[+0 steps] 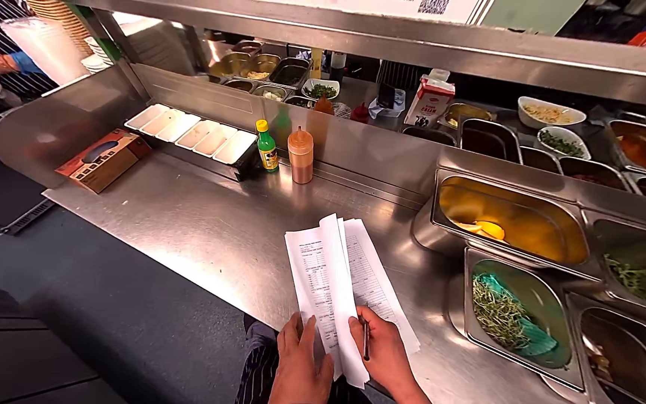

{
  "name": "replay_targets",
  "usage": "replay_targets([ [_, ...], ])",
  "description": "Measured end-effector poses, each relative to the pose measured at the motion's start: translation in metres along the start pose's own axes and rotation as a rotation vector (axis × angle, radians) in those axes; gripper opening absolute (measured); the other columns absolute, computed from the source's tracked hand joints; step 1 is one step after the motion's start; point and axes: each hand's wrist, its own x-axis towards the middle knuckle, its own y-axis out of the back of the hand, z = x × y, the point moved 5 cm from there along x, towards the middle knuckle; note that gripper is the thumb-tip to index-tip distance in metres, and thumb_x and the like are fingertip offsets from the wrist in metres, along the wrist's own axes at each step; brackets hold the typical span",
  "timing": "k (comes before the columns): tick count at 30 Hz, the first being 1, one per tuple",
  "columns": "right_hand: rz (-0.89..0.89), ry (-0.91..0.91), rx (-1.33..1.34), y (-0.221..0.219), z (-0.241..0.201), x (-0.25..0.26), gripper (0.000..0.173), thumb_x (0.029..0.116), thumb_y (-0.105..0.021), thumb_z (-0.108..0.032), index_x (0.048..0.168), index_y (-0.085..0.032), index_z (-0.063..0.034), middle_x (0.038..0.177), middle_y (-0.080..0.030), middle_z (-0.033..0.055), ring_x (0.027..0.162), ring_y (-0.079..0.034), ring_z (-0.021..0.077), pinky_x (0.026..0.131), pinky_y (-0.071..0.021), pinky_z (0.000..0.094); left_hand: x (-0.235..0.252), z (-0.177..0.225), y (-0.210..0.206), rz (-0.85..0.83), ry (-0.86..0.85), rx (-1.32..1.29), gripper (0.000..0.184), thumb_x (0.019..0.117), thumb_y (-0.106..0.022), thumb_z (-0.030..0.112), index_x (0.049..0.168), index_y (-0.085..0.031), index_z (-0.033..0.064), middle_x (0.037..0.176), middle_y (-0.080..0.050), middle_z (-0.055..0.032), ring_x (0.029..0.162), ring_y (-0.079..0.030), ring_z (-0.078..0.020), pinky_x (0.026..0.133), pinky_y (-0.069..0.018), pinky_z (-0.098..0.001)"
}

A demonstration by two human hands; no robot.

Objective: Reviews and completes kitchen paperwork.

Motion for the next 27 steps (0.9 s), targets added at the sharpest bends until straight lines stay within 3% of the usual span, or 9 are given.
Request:
replay_targets([
  [2, -0.021, -0.003, 0.012, 0.0, 0.001, 0.002, 0.023, 0.0951, -0.055, -0.026, 0.092, -0.073, -0.0115, 0.062, -0.062, -0.0034, 0.054, -0.06, 0.0075, 0.05, -0.0498, 0.0298, 0.005, 0.002, -0.002, 0.038, -0.155, -0.088, 0.055, 0.0916, -0.069, 0.031, 0.141, -0.059, 0.0082, 0.157, -0.041, -0.0231, 0.145, -0.041, -0.0403, 0.114, -0.0426, -0.0508],
  [5, -0.061, 0.002, 0.165, 0.002, 0.006, 0.005, 0.022, 0.0971, -0.059, -0.028, 0.094, -0.074, -0.0118, 0.066, -0.065, -0.0053, 0.057, -0.061, 0.0042, 0.053, -0.0521, 0.0268, 0.016, 0.007, -0.013, -0.104, -0.338, -0.194, 0.059, 0.0947, -0.069, 0.034, 0.147, -0.055, 0.0101, 0.159, -0.042, -0.0174, 0.147, -0.042, -0.0303, 0.118, -0.0409, -0.0475],
  [10, -0.057, 0.007, 0.399, 0.008, 0.012, 0.009, 0.027, 0.1031, -0.059, -0.029, 0.091, -0.072, -0.0083, 0.069, -0.063, -0.0044, 0.061, -0.059, 0.0033, 0.058, -0.0503, 0.0225, 0.019, 0.015, -0.025, -0.198, -0.419, -0.15, 0.068, 0.0936, -0.071, 0.034, 0.154, -0.047, 0.0114, 0.165, -0.032, -0.0179, 0.15, -0.038, -0.0303, 0.118, -0.0409, -0.0457],
  [14, -0.069, -0.019, 0.417, 0.008, 0.016, 0.008, 0.025, 0.0977, -0.065, -0.032, 0.089, -0.071, -0.0094, 0.069, -0.065, -0.005, 0.061, -0.061, 0.0032, 0.057, -0.0516, 0.0223, 0.019, 0.016, -0.024, -0.279, -0.463, -0.107, 0.068, 0.0946, -0.07, 0.031, 0.155, -0.046, 0.0133, 0.169, -0.024, -0.0164, 0.153, -0.032, -0.0304, 0.12, -0.0376, -0.0452],
  [16, -0.042, -0.048, 0.407, 0.009, 0.021, 0.007, 0.02, 0.0958, -0.064, -0.026, 0.085, -0.071, -0.0102, 0.066, -0.064, -0.0052, 0.058, -0.06, 0.004, 0.054, -0.0509, 0.0234, 0.018, 0.011, -0.02, -0.293, -0.476, -0.099, 0.062, 0.0961, -0.068, 0.028, 0.153, -0.049, 0.0133, 0.167, -0.031, -0.014, 0.15, -0.038, -0.0271, 0.12, -0.039, -0.0437],
  [18, 0.016, -0.098, 0.446, 0.01, 0.025, 0.006, 0.018, 0.0959, -0.061, -0.019, 0.083, -0.068, -0.0102, 0.064, -0.061, -0.0045, 0.057, -0.059, 0.0056, 0.054, -0.0501, 0.0244, 0.012, 0.001, -0.006, -0.209, -0.39, -0.049, 0.039, 0.0966, -0.066, 0.024, 0.133, -0.068, 0.0089, 0.139, -0.064, -0.0119, 0.127, -0.063, -0.0247, 0.108, -0.0511, -0.0458],
  [20, 0.1, -0.15, 0.549, 0.014, 0.031, 0.005, 0.018, 0.096, -0.058, -0.014, 0.081, -0.066, -0.0094, 0.065, -0.06, -0.0031, 0.058, -0.058, 0.0066, 0.055, -0.0501, 0.0241, 0.008, -0.018, 0.009, -0.232, -0.136, 0.089, 0.03, 0.0994, -0.06, 0.03, 0.103, -0.077, 0.0066, 0.096, -0.076, -0.0125, 0.092, -0.074, -0.0288, 0.086, -0.0575, -0.0537],
  [23, 0.211, -0.178, 0.663, 0.022, 0.038, -0.001, 0.016, 0.0954, -0.057, -0.009, 0.081, -0.064, -0.0082, 0.066, -0.06, -0.0023, 0.058, -0.059, 0.0068, 0.055, -0.051, 0.0225, 0.006, -0.063, 0.012, -0.439, 0.218, 0.077, 0.051, 0.1008, -0.054, 0.051, 0.102, -0.077, 0.0058, 0.095, -0.074, -0.0167, 0.095, -0.071, -0.0344, 0.087, -0.0532, -0.0612],
  [27, 0.192, -0.14, 0.739, 0.032, 0.037, -0.005, 0.016, 0.0953, -0.055, -0.006, 0.084, -0.065, -0.0076, 0.069, -0.064, -0.0016, 0.061, -0.063, 0.0069, 0.058, -0.0542, 0.0216, -0.001, -0.073, -0.01, -0.485, 0.418, -0.652, 0.041, 0.1072, -0.053, 0.035, 0.121, -0.067, -0.0003, 0.107, -0.075, -0.0136, 0.101, -0.073, -0.026, 0.091, -0.0594, -0.0469],
])
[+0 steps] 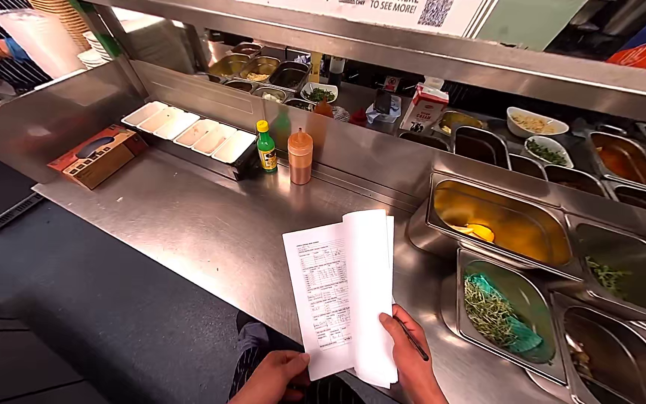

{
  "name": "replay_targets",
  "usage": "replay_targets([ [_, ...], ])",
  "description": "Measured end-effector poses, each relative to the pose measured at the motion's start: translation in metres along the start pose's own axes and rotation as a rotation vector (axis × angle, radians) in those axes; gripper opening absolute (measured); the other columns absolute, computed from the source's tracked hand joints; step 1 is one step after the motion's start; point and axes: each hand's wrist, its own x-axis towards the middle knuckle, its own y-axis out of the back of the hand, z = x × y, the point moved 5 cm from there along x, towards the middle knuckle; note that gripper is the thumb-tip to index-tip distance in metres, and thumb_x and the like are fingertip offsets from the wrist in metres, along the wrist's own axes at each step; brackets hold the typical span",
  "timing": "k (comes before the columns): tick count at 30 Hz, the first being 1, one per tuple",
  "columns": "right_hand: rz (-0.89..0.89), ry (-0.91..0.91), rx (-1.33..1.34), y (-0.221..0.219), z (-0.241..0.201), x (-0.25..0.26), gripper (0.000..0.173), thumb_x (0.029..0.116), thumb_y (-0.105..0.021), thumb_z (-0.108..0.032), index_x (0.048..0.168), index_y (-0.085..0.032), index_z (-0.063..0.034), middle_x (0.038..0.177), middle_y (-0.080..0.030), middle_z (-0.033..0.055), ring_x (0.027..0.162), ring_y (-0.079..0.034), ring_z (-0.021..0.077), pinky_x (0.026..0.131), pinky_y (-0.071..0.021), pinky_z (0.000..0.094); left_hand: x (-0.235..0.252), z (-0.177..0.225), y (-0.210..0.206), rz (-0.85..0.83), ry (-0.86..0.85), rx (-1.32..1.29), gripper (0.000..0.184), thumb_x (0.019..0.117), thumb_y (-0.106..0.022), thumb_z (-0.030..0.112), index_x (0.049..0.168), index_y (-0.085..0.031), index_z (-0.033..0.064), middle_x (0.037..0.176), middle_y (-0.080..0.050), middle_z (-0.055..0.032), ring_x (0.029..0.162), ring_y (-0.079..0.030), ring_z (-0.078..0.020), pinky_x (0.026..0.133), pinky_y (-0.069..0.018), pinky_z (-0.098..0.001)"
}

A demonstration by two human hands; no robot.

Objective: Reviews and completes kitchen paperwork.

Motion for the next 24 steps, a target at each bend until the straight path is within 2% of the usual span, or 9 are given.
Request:
replay_targets([
  [2, -0.038, -0.014, -0.011, 0.002, 0.002, 0.001, 0.016, 0.0957, -0.054, -0.007, 0.085, -0.065, -0.0079, 0.07, -0.063, -0.0012, 0.063, -0.062, 0.0072, 0.059, -0.0538, 0.022, 0.001, 0.006, -0.014, 0.004, 0.006, -0.312, 0.038, 0.1089, -0.049, 0.03, 0.123, -0.062, -0.0021, 0.107, -0.075, -0.0163, 0.099, -0.074, -0.0281, 0.09, -0.0603, -0.047],
  [5, -0.086, -0.042, -0.021, 0.002, 0.005, 0.002, 0.015, 0.0966, -0.054, -0.008, 0.089, -0.066, -0.0062, 0.073, -0.066, 0.0015, 0.065, -0.065, 0.0097, 0.061, -0.0567, 0.0247, 0.006, 0.024, -0.028, 0.052, -0.102, -0.427, 0.035, 0.1095, -0.047, 0.026, 0.116, -0.063, -0.0032, 0.098, -0.076, -0.018, 0.09, -0.076, -0.0277, 0.084, -0.0627, -0.0439],
  [7, -0.108, -0.054, -0.045, 0.0, 0.005, 0.003, 0.015, 0.0967, -0.054, -0.009, 0.089, -0.066, -0.0064, 0.074, -0.066, 0.0015, 0.066, -0.065, 0.0099, 0.061, -0.0565, 0.0248, 0.012, 0.037, -0.034, 0.091, -0.167, -0.413, 0.033, 0.1081, -0.051, 0.026, 0.126, -0.059, -0.0006, 0.104, -0.076, -0.0184, 0.092, -0.076, -0.0293, 0.082, -0.0642, -0.0454],
  [9, -0.127, -0.047, -0.084, -0.001, 0.002, 0.004, 0.015, 0.097, -0.054, -0.011, 0.088, -0.066, -0.0073, 0.072, -0.065, 0.0006, 0.064, -0.064, 0.0097, 0.059, -0.0554, 0.0246, 0.026, 0.045, -0.035, 0.171, -0.207, -0.337, 0.033, 0.1066, -0.055, 0.023, 0.133, -0.055, 0.0026, 0.11, -0.075, -0.015, 0.097, -0.076, -0.0259, 0.084, -0.0647, -0.0433],
  [12, -0.115, 0.014, -0.226, -0.001, -0.014, 0.004, 0.014, 0.0962, -0.056, -0.012, 0.087, -0.066, -0.009, 0.068, -0.062, -0.0028, 0.06, -0.061, 0.0066, 0.056, -0.0521, 0.0226, 0.04, 0.05, -0.034, 0.308, -0.306, -0.201, 0.027, 0.1036, -0.056, 0.01, 0.13, -0.058, 0.0018, 0.106, -0.076, -0.0118, 0.091, -0.076, -0.0197, 0.083, -0.0646, -0.0385],
  [14, -0.077, 0.082, -0.339, 0.002, -0.038, 0.002, 0.012, 0.0938, -0.058, -0.011, 0.085, -0.066, -0.01, 0.065, -0.06, -0.0061, 0.056, -0.057, 0.003, 0.052, -0.0491, 0.0206, 0.035, 0.054, -0.027, 0.34, -0.402, -0.161, 0.028, 0.1034, -0.054, 0.007, 0.13, -0.059, 0.0014, 0.103, -0.077, -0.0106, 0.089, -0.077, -0.0183, 0.082, -0.065, -0.0372],
  [19, -0.067, 0.128, -0.477, 0.014, -0.112, -0.005, 0.011, 0.0904, -0.061, -0.004, 0.081, -0.064, -0.0092, 0.063, -0.055, -0.0094, 0.054, -0.052, -0.0016, 0.051, -0.0451, 0.0187, -0.012, 0.073, 0.036, 0.419, -0.585, -0.04, 0.027, 0.1019, -0.053, 0.006, 0.127, -0.062, 0.0015, 0.099, -0.078, -0.0086, 0.086, -0.077, -0.0179, 0.08, -0.0654, -0.0377],
  [24, 0.008, 0.129, -0.687, 0.008, -0.14, -0.006, 0.013, 0.0914, -0.061, -0.01, 0.078, -0.062, -0.008, 0.058, -0.048, -0.008, 0.05, -0.044, -0.001, 0.047, -0.0373, 0.0205, -0.04, 0.085, 0.13, 0.412, -0.584, 0.026, 0.027, 0.1, -0.054, 0.004, 0.125, -0.063, 0.0017, 0.099, -0.077, -0.0108, 0.085, -0.077, -0.021, 0.078, -0.0655, -0.0398],
])
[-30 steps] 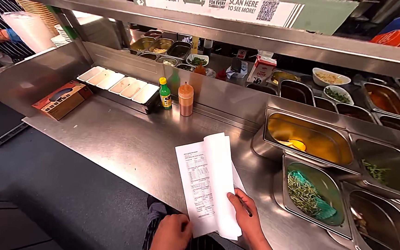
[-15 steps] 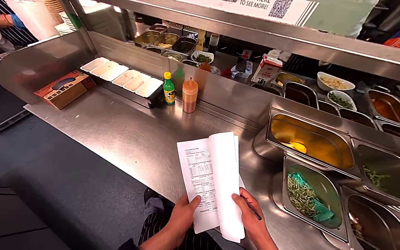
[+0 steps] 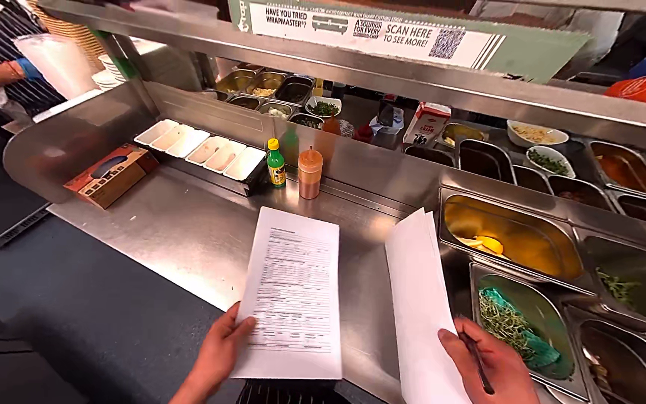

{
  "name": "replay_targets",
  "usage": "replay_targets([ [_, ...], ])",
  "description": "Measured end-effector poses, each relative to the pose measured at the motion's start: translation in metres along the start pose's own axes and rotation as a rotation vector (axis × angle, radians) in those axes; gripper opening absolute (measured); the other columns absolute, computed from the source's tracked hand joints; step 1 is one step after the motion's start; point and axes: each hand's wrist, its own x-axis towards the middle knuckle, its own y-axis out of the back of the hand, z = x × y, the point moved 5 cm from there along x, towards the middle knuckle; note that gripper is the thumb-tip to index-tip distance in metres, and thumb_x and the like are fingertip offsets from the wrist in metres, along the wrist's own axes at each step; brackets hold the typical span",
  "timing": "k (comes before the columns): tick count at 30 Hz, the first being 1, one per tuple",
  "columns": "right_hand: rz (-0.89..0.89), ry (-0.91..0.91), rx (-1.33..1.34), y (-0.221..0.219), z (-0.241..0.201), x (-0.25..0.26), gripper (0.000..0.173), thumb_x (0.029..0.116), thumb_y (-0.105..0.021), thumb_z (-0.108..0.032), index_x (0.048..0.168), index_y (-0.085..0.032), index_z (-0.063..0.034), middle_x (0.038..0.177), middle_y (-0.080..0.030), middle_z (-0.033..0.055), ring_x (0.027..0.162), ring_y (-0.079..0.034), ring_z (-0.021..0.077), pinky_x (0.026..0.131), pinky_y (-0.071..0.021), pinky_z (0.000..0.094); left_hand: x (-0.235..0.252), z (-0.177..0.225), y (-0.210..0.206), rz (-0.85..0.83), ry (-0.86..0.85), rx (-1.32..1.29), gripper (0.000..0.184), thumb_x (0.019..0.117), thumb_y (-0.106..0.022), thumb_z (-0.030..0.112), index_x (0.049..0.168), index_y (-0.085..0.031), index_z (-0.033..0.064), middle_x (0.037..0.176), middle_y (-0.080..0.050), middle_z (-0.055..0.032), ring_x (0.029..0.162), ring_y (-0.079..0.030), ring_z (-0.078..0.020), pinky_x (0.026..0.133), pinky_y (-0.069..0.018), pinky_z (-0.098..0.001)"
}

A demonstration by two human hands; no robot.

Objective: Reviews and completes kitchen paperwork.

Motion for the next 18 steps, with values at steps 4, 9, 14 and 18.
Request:
replay_targets([
  [4, 0.045, -0.053, -0.105, -0.01, -0.017, 0.003, 0.014, 0.0912, -0.062, -0.015, 0.079, -0.063, -0.0079, 0.057, -0.048, -0.0065, 0.049, -0.044, 0.0018, 0.047, -0.0369, 0.0244, 0.023, -0.01, 0.041, -0.067, 0.037, -0.017, 0.027, 0.0989, -0.054, 0.003, 0.124, -0.063, 0.0011, 0.097, -0.078, -0.0115, 0.083, -0.077, -0.0207, 0.075, -0.0656, -0.0383],
  [9, 0.102, -0.103, -0.337, -0.035, -0.034, 0.008, 0.019, 0.0904, -0.06, -0.023, 0.078, -0.064, -0.0086, 0.056, -0.049, -0.0019, 0.049, -0.047, 0.0115, 0.047, -0.0379, 0.036, 0.045, -0.017, 0.048, -0.1, 0.066, -0.059, 0.028, 0.0991, -0.053, 0.003, 0.126, -0.062, 0.0013, 0.096, -0.078, -0.0111, 0.081, -0.077, -0.0198, 0.074, -0.0656, -0.0377],
  [14, 0.015, -0.225, -0.566, -0.064, -0.056, 0.007, 0.021, 0.0891, -0.061, -0.024, 0.079, -0.064, -0.0061, 0.058, -0.057, 0.0088, 0.055, -0.059, 0.0294, 0.051, -0.0435, 0.0512, 0.058, -0.018, 0.045, -0.142, 0.109, -0.079, 0.028, 0.0995, -0.053, 0.003, 0.126, -0.062, 0.0007, 0.096, -0.078, -0.0113, 0.081, -0.077, -0.02, 0.075, -0.0655, -0.0376],
  [18, -0.126, -0.404, -0.705, -0.112, -0.056, 0.015, 0.025, 0.0929, -0.066, -0.026, 0.087, -0.068, -0.002, 0.075, -0.067, 0.0194, 0.077, -0.069, 0.0409, 0.067, -0.051, 0.059, 0.055, -0.015, 0.03, -0.178, 0.155, -0.118, 0.029, 0.1009, -0.052, 0.002, 0.13, -0.059, -0.0005, 0.097, -0.077, -0.0115, 0.083, -0.077, -0.0196, 0.077, -0.0655, -0.0381],
])
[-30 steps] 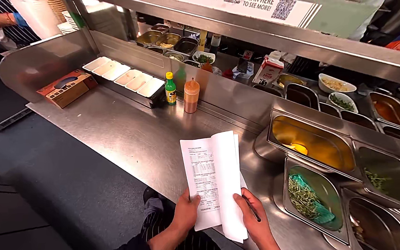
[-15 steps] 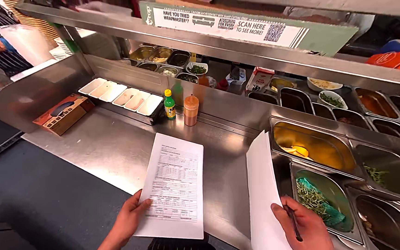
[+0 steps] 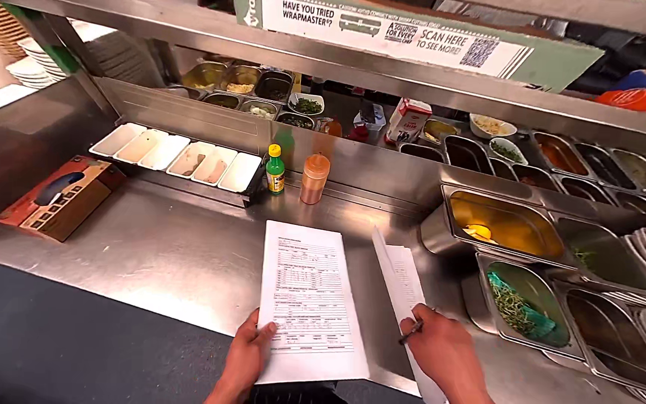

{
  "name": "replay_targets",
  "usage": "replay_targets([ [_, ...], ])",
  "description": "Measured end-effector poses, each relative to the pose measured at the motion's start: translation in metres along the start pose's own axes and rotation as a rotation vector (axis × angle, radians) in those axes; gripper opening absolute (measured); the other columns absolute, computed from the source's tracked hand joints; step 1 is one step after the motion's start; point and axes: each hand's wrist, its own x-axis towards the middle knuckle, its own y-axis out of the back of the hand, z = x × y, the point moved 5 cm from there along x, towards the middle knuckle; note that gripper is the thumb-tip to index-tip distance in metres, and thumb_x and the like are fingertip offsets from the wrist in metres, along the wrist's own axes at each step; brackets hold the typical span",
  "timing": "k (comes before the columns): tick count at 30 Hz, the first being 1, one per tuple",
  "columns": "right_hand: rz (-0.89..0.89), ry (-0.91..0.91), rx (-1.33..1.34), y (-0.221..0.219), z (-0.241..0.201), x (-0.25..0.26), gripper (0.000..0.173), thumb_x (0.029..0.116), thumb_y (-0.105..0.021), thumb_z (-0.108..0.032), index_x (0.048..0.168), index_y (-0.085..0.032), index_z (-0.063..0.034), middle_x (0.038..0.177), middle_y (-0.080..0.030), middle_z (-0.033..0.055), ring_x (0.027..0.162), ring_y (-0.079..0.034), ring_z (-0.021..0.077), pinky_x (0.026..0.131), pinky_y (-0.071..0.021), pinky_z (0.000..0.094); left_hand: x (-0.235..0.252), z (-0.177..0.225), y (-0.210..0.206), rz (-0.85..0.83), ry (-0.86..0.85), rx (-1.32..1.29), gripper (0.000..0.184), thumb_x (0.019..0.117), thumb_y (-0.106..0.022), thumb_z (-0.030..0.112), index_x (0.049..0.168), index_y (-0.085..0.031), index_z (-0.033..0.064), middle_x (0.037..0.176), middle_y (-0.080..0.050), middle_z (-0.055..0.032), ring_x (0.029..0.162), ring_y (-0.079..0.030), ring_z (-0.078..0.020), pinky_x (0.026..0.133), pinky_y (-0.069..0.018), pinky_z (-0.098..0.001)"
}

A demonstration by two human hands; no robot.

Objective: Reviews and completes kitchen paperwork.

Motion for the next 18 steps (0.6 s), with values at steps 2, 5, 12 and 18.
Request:
replay_targets([
  [2, -0.066, -0.083, -0.038, -0.025, -0.009, 0.008, 0.026, 0.0957, -0.066, -0.028, 0.096, -0.07, -0.003, 0.086, -0.071, 0.0213, 0.089, -0.071, 0.0423, 0.075, -0.0528, 0.0603, -0.003, 0.003, -0.015, -0.03, -0.004, 0.048, 0.03, 0.1027, -0.052, 0.005, 0.132, -0.058, 0.0005, 0.1, -0.077, -0.0104, 0.086, -0.077, -0.0185, 0.08, -0.0654, -0.0384],
  [5, -0.004, -0.115, 0.008, -0.048, -0.007, 0.011, 0.025, 0.0953, -0.067, -0.025, 0.097, -0.071, -0.0006, 0.087, -0.071, 0.0253, 0.088, -0.07, 0.0473, 0.074, -0.0522, 0.0653, -0.013, 0.018, -0.039, -0.1, -0.045, 0.268, 0.035, 0.1051, -0.052, 0.015, 0.138, -0.057, 0.0049, 0.104, -0.077, -0.0082, 0.089, -0.076, -0.0163, 0.085, -0.064, -0.0393],
  [12, 0.049, 0.044, 0.059, -0.077, 0.018, 0.009, 0.021, 0.0906, -0.067, -0.018, 0.085, -0.069, 0.0015, 0.069, -0.065, 0.0197, 0.068, -0.065, 0.0403, 0.062, -0.0477, 0.0609, -0.029, 0.04, -0.081, -0.399, 0.027, 0.646, 0.048, 0.1066, -0.047, 0.022, 0.154, -0.046, 0.0135, 0.103, -0.075, -0.019, 0.098, -0.073, -0.036, 0.089, -0.0569, -0.0559],
  [18, 0.049, 0.017, 0.008, -0.07, 0.031, 0.009, 0.021, 0.0945, -0.063, -0.018, 0.087, -0.069, 0.0009, 0.07, -0.065, 0.0193, 0.067, -0.066, 0.0393, 0.061, -0.0486, 0.0599, -0.011, 0.011, -0.074, -0.348, 0.049, 0.434, 0.045, 0.1062, -0.047, 0.021, 0.15, -0.049, 0.0109, 0.11, -0.075, -0.0137, 0.102, -0.074, -0.0257, 0.094, -0.0583, -0.0477],
])
